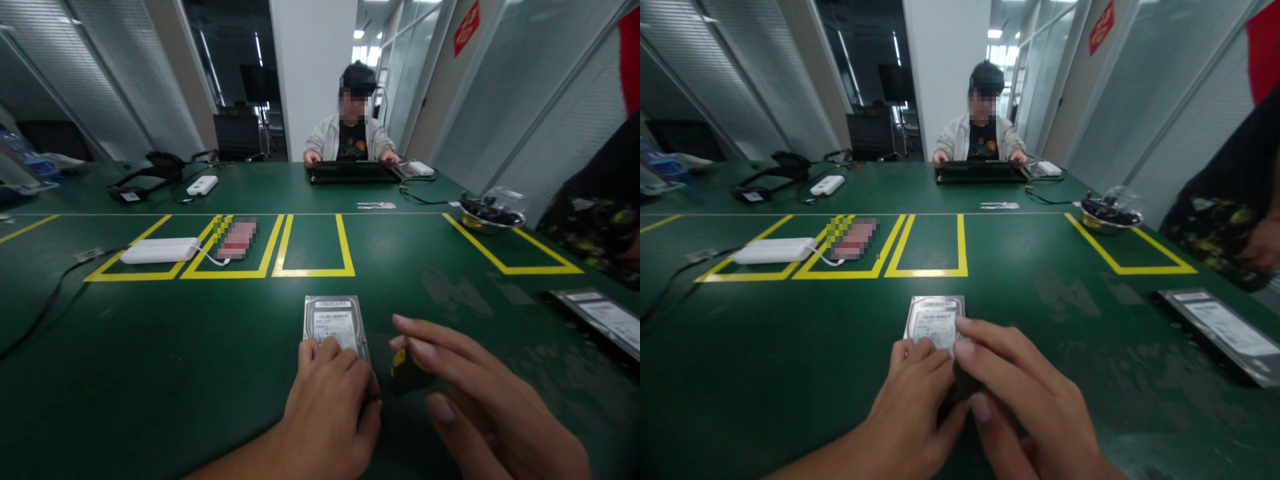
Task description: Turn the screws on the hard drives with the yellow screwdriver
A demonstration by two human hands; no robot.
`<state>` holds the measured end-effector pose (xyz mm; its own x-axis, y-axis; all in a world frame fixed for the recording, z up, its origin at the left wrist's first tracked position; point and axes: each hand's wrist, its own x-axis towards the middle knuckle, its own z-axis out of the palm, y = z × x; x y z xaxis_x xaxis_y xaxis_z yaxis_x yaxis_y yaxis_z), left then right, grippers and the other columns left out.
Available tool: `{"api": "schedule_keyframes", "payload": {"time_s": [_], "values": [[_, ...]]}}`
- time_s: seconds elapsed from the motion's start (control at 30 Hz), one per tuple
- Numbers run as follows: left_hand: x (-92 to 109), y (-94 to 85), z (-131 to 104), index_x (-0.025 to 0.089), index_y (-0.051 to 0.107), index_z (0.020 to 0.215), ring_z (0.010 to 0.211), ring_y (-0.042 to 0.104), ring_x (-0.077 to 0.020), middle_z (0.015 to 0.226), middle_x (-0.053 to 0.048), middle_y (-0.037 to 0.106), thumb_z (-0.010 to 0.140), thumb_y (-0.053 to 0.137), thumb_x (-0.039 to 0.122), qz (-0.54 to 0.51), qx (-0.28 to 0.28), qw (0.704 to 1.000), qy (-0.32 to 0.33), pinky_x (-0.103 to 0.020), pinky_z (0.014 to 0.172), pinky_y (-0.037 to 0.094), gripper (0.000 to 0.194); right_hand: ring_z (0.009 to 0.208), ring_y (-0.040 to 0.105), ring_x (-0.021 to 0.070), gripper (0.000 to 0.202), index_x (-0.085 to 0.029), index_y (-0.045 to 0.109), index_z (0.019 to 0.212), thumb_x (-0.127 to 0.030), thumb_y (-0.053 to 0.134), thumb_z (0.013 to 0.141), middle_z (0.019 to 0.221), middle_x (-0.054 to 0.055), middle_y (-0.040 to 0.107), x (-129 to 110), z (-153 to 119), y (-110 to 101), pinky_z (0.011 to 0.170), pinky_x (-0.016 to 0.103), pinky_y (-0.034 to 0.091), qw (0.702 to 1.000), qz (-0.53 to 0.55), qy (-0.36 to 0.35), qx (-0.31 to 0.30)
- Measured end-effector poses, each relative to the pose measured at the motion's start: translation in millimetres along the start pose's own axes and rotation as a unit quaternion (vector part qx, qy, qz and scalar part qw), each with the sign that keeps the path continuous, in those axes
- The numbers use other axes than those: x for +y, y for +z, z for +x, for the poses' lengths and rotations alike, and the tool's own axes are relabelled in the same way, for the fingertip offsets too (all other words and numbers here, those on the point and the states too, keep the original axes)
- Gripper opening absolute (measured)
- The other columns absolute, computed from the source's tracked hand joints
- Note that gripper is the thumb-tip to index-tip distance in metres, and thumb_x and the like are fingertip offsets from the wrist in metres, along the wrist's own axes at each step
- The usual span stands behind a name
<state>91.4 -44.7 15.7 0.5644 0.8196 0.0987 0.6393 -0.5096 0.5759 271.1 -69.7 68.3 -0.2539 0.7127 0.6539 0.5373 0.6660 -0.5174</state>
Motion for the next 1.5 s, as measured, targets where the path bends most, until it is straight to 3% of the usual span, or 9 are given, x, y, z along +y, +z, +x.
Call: {"api": "schedule_keyframes", "payload": {"time_s": [0.1, 0.27, 0.43, 0.8, 0.93, 1.07, 1.2, 1.33, 1.5], "values": [[-0.2, 0.6, -0.3, 0.021, 0.058, 0.084, 0.096, 0.048, -0.0267, 0.092, -0.002, 0.065, 0.082, 0.06, 0.022, 0.001, 0.007, 1.0, 0.0, -0.046, 0.081, 0.026, 0.003, 0.114, 0.063, 0.0191, 0.048, -0.022, 0.055, 0.132, -0.005, 0.05, 0.087, 0.131, 0.008, 0.059, 3.1, 0.3, -0.8, 0.092, 0.028, 0.059, 1.0, -0.007, -0.018, -0.011], [-1.8, 4.5, -1.0, 0.022, 0.058, 0.085, 0.093, 0.047, -0.0256, 0.089, -0.001, 0.063, 0.081, 0.062, 0.022, 0.003, 0.022, 1.0, 0.007, -0.045, 0.08, 0.026, 0.006, 0.109, 0.063, 0.0136, 0.044, -0.022, 0.059, 0.121, -0.003, 0.062, 0.082, 0.115, 0.005, 0.063, 6.9, -1.2, -0.8, 0.089, 0.019, 0.058, 0.999, 0.025, -0.029, 0.019], [-2.0, 4.3, -0.9, 0.021, 0.056, 0.082, 0.091, 0.047, -0.025, 0.087, 0.0, 0.062, 0.081, 0.063, 0.022, -0.002, 0.029, 1.0, 0.007, -0.044, 0.079, 0.025, 0.007, 0.108, 0.065, 0.0209, 0.039, -0.022, 0.062, 0.12, -0.007, 0.058, 0.085, 0.12, 0.009, 0.063, 1.6, -1.4, -2.8, 0.083, 0.027, 0.061, 0.999, 0.02, 0.009, 0.024], [-2.4, 5.0, -0.8, 0.021, 0.056, 0.082, 0.092, 0.046, -0.0257, 0.087, -0.001, 0.062, 0.079, 0.063, 0.022, 0.003, 0.025, 1.0, 0.006, -0.044, 0.08, 0.025, 0.008, 0.104, 0.064, 0.0198, 0.041, -0.023, 0.059, 0.117, -0.003, 0.062, 0.081, 0.108, 0.007, 0.064, 3.8, -5.6, 4.2, 0.082, 0.028, 0.061, 0.996, 0.078, 0.016, 0.047], [-2.1, 3.7, -0.8, 0.021, 0.056, 0.081, 0.092, 0.046, -0.0255, 0.087, -0.001, 0.063, 0.079, 0.063, 0.021, 0.001, 0.024, 1.0, 0.007, -0.044, 0.08, 0.024, 0.007, 0.107, 0.063, 0.0234, 0.039, -0.023, 0.059, 0.117, -0.006, 0.061, 0.082, 0.117, 0.01, 0.062, 2.8, -6.4, 3.2, 0.086, 0.034, 0.06, 0.995, 0.079, 0.032, 0.047], [-1.6, 2.9, -0.4, 0.021, 0.057, 0.082, 0.092, 0.046, -0.025, 0.088, 0.0, 0.063, 0.079, 0.065, 0.022, -0.002, 0.022, 1.0, 0.007, -0.044, 0.08, 0.025, 0.009, 0.104, 0.063, 0.0199, 0.041, -0.022, 0.057, 0.117, -0.003, 0.062, 0.081, 0.107, 0.008, 0.063, 5.5, -7.4, 4.1, 0.084, 0.029, 0.06, 0.994, 0.099, 0.023, 0.047], [-2.2, 4.7, -0.3, 0.022, 0.057, 0.082, 0.091, 0.047, -0.0247, 0.087, 0.0, 0.063, 0.079, 0.064, 0.022, 0.0, 0.029, 1.0, 0.008, -0.045, 0.081, 0.024, 0.008, 0.106, 0.061, 0.0212, 0.037, -0.02, 0.057, 0.116, -0.006, 0.061, 0.083, 0.11, 0.009, 0.06, 8.9, -5.5, 4.6, 0.085, 0.031, 0.058, 0.993, 0.108, 0.016, 0.053], [-3.3, 6.1, -0.7, 0.022, 0.057, 0.081, 0.091, 0.046, -0.0248, 0.086, 0.0, 0.063, 0.077, 0.065, 0.021, -0.003, 0.031, 0.999, 0.008, -0.045, 0.081, 0.024, 0.008, 0.091, 0.063, 0.0178, 0.039, -0.021, 0.055, 0.108, -0.004, 0.07, 0.076, 0.093, 0.004, 0.06, 8.2, -1.6, 4.6, 0.073, 0.026, 0.058, 0.992, 0.118, 0.01, 0.044], [-2.2, 3.4, -0.6, 0.021, 0.057, 0.081, 0.092, 0.047, -0.025, 0.086, 0.0, 0.063, 0.08, 0.065, 0.025, -0.002, 0.023, 1.0, 0.003, -0.044, 0.08, 0.024, 0.009, 0.095, 0.065, 0.0197, 0.039, -0.023, 0.057, 0.117, -0.007, 0.062, 0.082, 0.101, 0.007, 0.064, 6.4, -5.1, 4.3, 0.076, 0.028, 0.06, 0.995, 0.086, 0.033, 0.044]]}}
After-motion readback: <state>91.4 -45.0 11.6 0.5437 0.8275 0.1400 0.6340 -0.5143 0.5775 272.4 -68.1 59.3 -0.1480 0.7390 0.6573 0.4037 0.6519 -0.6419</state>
